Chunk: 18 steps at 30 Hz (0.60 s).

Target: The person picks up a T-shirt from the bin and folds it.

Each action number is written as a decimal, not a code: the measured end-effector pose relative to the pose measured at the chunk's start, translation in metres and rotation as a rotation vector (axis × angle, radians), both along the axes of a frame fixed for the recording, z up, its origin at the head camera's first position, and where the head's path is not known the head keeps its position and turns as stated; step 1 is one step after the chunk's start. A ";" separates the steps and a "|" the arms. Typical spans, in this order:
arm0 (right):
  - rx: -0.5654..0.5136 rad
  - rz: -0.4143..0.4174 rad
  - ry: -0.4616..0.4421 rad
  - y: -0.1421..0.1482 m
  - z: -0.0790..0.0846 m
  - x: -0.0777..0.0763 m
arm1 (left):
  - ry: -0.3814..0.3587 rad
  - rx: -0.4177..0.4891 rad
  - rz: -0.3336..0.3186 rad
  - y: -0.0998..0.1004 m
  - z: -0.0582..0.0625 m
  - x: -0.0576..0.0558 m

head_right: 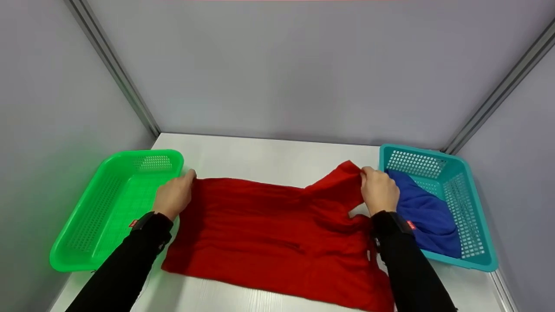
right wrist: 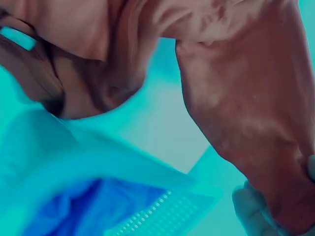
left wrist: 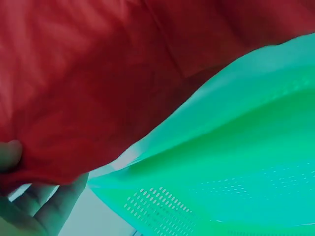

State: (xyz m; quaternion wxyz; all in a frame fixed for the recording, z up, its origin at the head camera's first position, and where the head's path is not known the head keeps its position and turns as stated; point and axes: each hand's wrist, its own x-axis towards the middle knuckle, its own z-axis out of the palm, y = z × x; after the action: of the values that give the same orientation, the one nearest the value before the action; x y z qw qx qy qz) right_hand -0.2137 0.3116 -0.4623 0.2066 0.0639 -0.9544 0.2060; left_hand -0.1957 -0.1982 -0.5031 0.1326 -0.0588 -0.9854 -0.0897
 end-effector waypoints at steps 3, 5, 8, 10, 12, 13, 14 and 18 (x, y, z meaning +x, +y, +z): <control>-0.066 -0.015 0.014 -0.002 0.014 -0.011 | 0.035 0.006 0.029 0.001 0.005 -0.005; -0.133 -0.017 -0.014 -0.004 0.023 -0.017 | 0.050 0.036 0.044 0.001 0.008 -0.008; -0.233 -0.031 -0.078 -0.008 0.036 -0.026 | 0.066 0.107 0.064 0.001 0.013 -0.012; -0.277 -0.038 -0.103 -0.011 0.045 -0.030 | 0.081 0.155 0.077 0.001 0.017 -0.014; -0.298 -0.062 -0.093 -0.015 0.052 -0.033 | 0.099 0.181 0.090 0.001 0.021 -0.016; -0.304 -0.072 -0.084 -0.017 0.056 -0.035 | 0.103 0.188 0.096 0.002 0.024 -0.017; -0.308 -0.079 -0.080 -0.018 0.060 -0.036 | 0.108 0.193 0.099 0.002 0.026 -0.018; -0.330 -0.113 -0.056 -0.022 0.071 -0.039 | 0.130 0.196 0.097 0.001 0.033 -0.020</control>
State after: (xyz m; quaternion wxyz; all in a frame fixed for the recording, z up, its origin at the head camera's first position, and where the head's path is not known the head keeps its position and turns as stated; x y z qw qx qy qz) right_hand -0.2530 0.2900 -0.3914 0.1989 -0.0305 -0.9151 0.3494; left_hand -0.2156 -0.1968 -0.4702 0.2054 -0.0034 -0.9629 -0.1752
